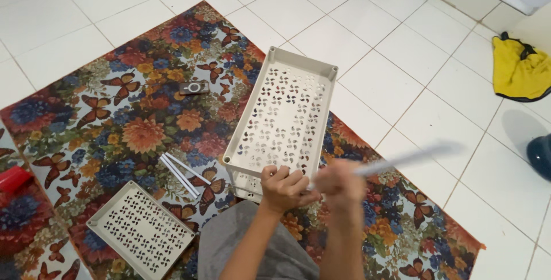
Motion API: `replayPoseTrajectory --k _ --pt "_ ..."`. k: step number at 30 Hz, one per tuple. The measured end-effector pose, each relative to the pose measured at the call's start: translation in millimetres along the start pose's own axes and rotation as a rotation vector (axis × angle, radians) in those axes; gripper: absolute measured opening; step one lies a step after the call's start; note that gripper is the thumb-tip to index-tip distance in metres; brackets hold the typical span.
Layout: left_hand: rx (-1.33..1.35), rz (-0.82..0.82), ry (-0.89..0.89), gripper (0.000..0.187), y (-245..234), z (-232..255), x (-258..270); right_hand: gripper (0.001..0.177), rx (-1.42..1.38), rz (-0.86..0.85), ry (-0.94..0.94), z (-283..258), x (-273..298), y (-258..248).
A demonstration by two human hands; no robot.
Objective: The person assembles a white plastic storage rack by inserting metal poles into the corners of perforated trays. They stack the trays and secure them with the poles to form a multi-tiered unit.
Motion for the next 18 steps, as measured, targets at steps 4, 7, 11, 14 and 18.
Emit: replayPoseTrajectory --k 4,7,11,14,18 --pt "-0.009 -0.098 -0.025 0.045 5.2 -4.2 8.1 0.055 0.000 -0.039 -0.170 -62.9 -39.2 2.6" --pt "0.037 -0.151 -0.099 0.046 -1.5 -20.5 26.0 0.047 0.249 0.066 0.257 -11.3 -50.6 27.1" --pt "-0.129 -0.104 -0.475 0.057 -39.3 -80.3 86.4 0.018 0.108 -0.156 0.563 83.9 -23.6 103.7" --pt "-0.322 -0.005 -0.640 0.051 -79.0 -124.7 132.0 0.022 0.198 -0.388 0.665 145.7 3.5 156.0" --pt "-0.326 0.020 -0.906 0.049 -107.8 -183.4 197.3 0.035 0.203 -0.512 0.749 230.3 37.4 200.0"
Point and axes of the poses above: each hand's wrist, its own x-axis away from the middle knuckle, its own y-axis out of the palm, z = x × y, the point moved 9 cm from there along -x, towards the middle knuckle, and after that the axes turned 7 degrees about -z, right-handed, at the moved point
